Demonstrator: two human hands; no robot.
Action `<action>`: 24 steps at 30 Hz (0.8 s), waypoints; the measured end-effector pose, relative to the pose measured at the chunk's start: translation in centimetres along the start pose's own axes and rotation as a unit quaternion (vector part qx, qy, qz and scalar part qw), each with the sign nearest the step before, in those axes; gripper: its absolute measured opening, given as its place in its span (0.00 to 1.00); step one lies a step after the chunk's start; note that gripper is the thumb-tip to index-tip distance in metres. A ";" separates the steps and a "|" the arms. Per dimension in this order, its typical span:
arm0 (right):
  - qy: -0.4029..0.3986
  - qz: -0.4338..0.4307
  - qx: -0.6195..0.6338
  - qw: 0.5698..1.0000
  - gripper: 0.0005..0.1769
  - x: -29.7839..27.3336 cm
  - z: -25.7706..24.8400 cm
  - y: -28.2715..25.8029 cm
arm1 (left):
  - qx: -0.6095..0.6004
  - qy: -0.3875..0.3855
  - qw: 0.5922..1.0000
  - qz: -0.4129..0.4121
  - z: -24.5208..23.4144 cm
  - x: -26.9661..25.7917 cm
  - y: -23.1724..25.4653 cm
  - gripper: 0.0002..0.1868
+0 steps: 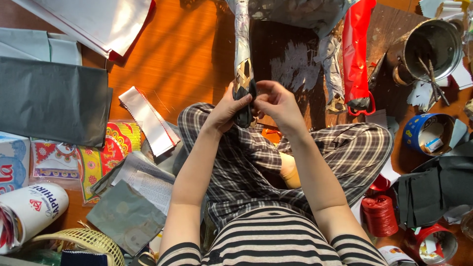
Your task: Crafting a papier-mâché giraffe sculpture by applying red tape and black material.
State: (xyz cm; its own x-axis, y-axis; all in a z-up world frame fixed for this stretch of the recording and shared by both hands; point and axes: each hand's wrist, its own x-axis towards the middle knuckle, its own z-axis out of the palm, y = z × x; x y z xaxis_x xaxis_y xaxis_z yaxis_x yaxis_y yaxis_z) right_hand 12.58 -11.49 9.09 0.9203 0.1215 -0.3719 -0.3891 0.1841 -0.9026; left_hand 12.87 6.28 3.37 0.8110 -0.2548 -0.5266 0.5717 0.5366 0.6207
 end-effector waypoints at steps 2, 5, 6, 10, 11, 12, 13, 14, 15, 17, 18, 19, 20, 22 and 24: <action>0.020 -0.039 -0.036 0.998 0.24 0.6 0.0 1.5 | 0.005 -0.001 1.000 0.001 0.4 -0.1 0.1 0.69; 0.059 -0.096 -0.119 0.986 0.16 1.5 0.2 2.9 | 0.012 0.000 1.000 0.007 0.3 0.1 0.0 0.68; 0.080 -0.111 -0.165 0.977 0.11 1.8 0.4 3.4 | 0.015 0.002 1.000 0.008 0.0 0.2 0.0 0.68; 0.071 -0.248 -0.336 0.906 0.07 2.1 -0.1 4.3 | -0.012 0.030 0.999 0.011 -0.9 2.0 -2.0 0.71; 0.054 -0.314 -0.394 0.862 0.11 2.0 -0.2 3.7 | -0.033 0.033 0.999 0.005 -1.6 3.0 -3.0 0.61; 0.037 -0.379 -0.445 0.810 0.14 1.9 -0.1 3.1 | -0.054 0.035 0.998 0.001 -2.5 4.1 -4.1 0.50; 0.019 -0.383 -0.443 0.810 0.14 1.9 -0.3 3.0 | -0.063 0.048 0.997 0.011 -2.1 4.0 -4.3 0.50; 0.017 -0.399 -0.456 0.795 0.14 1.8 -0.4 2.9 | -0.072 0.046 0.996 0.013 -1.8 3.9 -4.4 0.48; 0.016 -0.417 -0.468 0.779 0.14 2.0 -0.5 2.6 | -0.081 0.043 0.996 0.016 -1.4 4.1 -4.4 0.46; 0.001 -0.432 -0.466 0.772 0.10 2.3 -1.3 3.6 | -0.094 0.049 0.994 0.031 -0.5 3.5 -3.7 0.45; 0.003 -0.442 -0.466 0.767 0.06 2.5 -1.9 3.9 | -0.100 0.043 0.993 0.035 0.1 3.4 -3.4 0.44; -0.008 -0.447 -0.465 0.764 0.06 2.3 -1.8 3.9 | -0.106 0.048 0.992 0.044 0.3 2.9 -3.1 0.44; -0.022 -0.440 -0.461 0.770 0.04 2.1 -1.8 3.8 | -0.112 0.049 0.992 0.038 0.6 2.5 -2.8 0.43; -0.036 -0.440 -0.457 0.772 0.05 2.2 -1.9 3.6 | -0.118 0.045 0.991 0.040 0.9 2.5 -2.7 0.43; -0.070 -0.401 -0.446 0.797 0.03 2.6 -2.1 3.4 | -0.115 0.049 0.992 0.013 0.9 3.3 -3.2 0.47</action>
